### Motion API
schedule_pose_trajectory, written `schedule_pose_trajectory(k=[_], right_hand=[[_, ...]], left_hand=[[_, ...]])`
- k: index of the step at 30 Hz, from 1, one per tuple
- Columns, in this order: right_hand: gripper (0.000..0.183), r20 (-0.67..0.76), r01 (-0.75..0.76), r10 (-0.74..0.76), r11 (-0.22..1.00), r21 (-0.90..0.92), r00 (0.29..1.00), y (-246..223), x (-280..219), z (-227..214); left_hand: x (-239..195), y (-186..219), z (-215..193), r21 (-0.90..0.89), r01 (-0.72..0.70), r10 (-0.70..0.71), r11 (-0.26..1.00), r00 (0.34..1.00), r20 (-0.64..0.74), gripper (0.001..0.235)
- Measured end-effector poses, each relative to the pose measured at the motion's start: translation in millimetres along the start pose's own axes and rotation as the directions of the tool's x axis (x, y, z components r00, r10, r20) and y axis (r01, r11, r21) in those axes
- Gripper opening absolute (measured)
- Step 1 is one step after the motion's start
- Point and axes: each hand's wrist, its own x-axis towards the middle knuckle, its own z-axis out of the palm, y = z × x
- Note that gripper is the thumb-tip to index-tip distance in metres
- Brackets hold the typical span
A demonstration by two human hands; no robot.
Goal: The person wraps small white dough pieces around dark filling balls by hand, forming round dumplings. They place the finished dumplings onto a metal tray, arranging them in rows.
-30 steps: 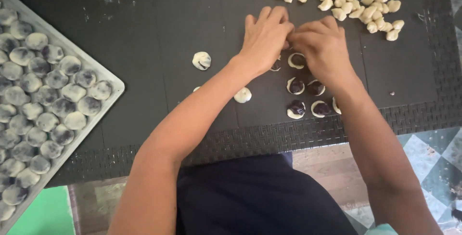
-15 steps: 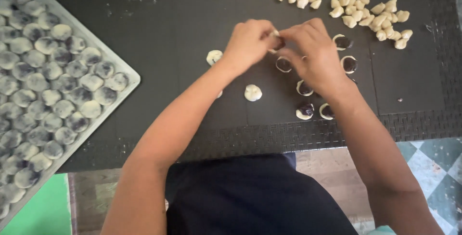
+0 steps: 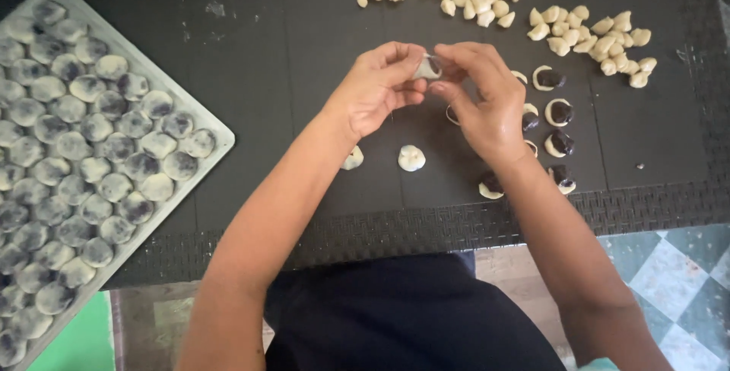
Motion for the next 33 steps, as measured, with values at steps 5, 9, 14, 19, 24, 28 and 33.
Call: schedule_pose_trajectory(k=[5, 9, 14, 19, 24, 28, 33], right_hand=[[0.011, -0.086, -0.019, 0.018, 1.0, -0.014, 0.996, 17, -15, -1], [0.014, 0.035, -0.024, 0.033, 0.972, -0.233, 0.999, 34, -20, 16], [0.01, 0.067, -0.117, 0.146, 0.939, -0.323, 0.987, 53, -13, 32], [0.013, 0.096, -0.05, 0.088, 0.94, -0.338, 0.992, 61, -11, 32], [0.033, 0.199, -0.042, 0.156, 0.875, -0.483, 0.967, 64, -26, 22], [0.024, 0.168, -0.054, 0.148, 0.884, -0.465, 0.975, 59, -21, 32], [0.013, 0.128, -0.197, 0.232, 0.951, -0.239, 0.964, 45, -10, 31]], left_hand=[[-3, 4, 12, 0.199, -0.057, 0.04, 0.978, 0.995, 0.09, 0.016], [15, -4, 0, 0.834, -0.396, 0.301, 0.386, 0.908, 0.292, 0.021], [-7, 6, 7, 0.899, -0.365, 0.287, 0.242, 0.912, 0.293, 0.068], [-5, -12, -2, 0.925, -0.378, 0.41, -0.038, 0.838, 0.359, 0.065], [5, -23, -16, 0.938, -0.231, 0.515, -0.259, 0.788, 0.337, 0.015], [11, -27, -15, 0.928, -0.372, 0.512, -0.013, 0.795, 0.326, 0.007], [3, -43, -9, 0.889, -0.431, 0.548, -0.154, 0.712, 0.44, 0.017]])
